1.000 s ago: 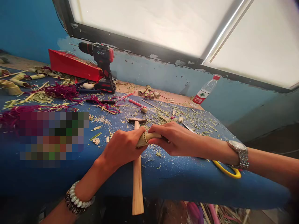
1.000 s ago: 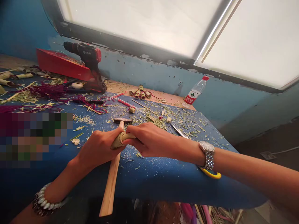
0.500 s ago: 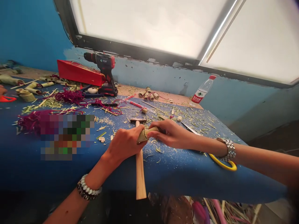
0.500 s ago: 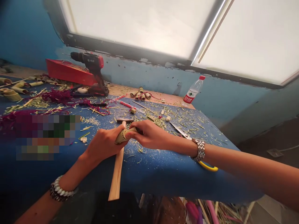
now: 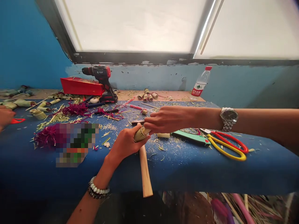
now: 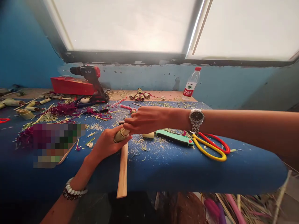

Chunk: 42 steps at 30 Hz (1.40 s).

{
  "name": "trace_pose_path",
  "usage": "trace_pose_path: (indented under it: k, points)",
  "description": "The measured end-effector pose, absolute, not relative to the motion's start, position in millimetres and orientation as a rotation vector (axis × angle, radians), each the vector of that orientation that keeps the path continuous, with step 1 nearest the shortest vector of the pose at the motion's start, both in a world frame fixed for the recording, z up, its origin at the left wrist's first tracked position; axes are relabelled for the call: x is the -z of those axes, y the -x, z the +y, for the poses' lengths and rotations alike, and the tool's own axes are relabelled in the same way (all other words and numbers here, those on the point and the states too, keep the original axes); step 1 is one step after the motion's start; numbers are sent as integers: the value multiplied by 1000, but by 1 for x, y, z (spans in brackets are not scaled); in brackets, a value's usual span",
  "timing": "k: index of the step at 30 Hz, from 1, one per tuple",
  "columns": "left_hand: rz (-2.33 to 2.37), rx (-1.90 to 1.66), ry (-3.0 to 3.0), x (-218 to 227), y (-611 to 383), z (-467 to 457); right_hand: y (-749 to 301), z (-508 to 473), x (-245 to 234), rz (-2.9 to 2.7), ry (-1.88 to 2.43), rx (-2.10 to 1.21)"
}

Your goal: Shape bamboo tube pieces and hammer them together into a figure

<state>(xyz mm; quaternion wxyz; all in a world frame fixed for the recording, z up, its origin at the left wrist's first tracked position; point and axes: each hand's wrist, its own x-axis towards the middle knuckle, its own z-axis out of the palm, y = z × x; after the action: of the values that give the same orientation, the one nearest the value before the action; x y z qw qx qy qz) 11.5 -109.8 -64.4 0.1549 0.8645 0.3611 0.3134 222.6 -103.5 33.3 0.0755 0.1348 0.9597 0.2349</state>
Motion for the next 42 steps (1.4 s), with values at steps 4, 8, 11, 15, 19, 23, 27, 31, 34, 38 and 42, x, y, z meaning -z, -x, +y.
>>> trace_pose_path:
  k: [4,8,11,15,19,23,27,31,34,38,42]
  points:
    - [911,-896,-2348,64,-10,-106,-215,-92,-33,2871,-394,-758]
    - [921,-925,-2329,65,-10,-106,-212,-88,-31,2844,-401,-723]
    - [967,-939,-2372,65,-11,-107,-210,-90,-28,2807,-454,-644]
    - [1021,-926,-2425,64,-13,-107,-208,-97,-26,2781,-657,-434]
    - [1057,-940,-2436,64,-14,-107,-206,-99,-28,2794,-747,-314]
    - [1077,-933,-2476,64,-14,-109,-205,-99,-30,2790,-724,-270]
    - [1139,-830,-2585,64,-15,-112,-210,-102,-30,2802,-689,-158]
    - [1150,-771,-2604,63,-17,-112,-218,-107,-22,2936,-790,32]
    - [1158,-779,-2611,63,-17,-113,-220,-109,-15,3020,-880,264]
    - [1166,-828,-2621,65,-17,-115,-217,-111,-9,3018,-1021,557]
    - [1178,-894,-2686,71,-17,-115,-213,-112,-5,2944,-1170,622]
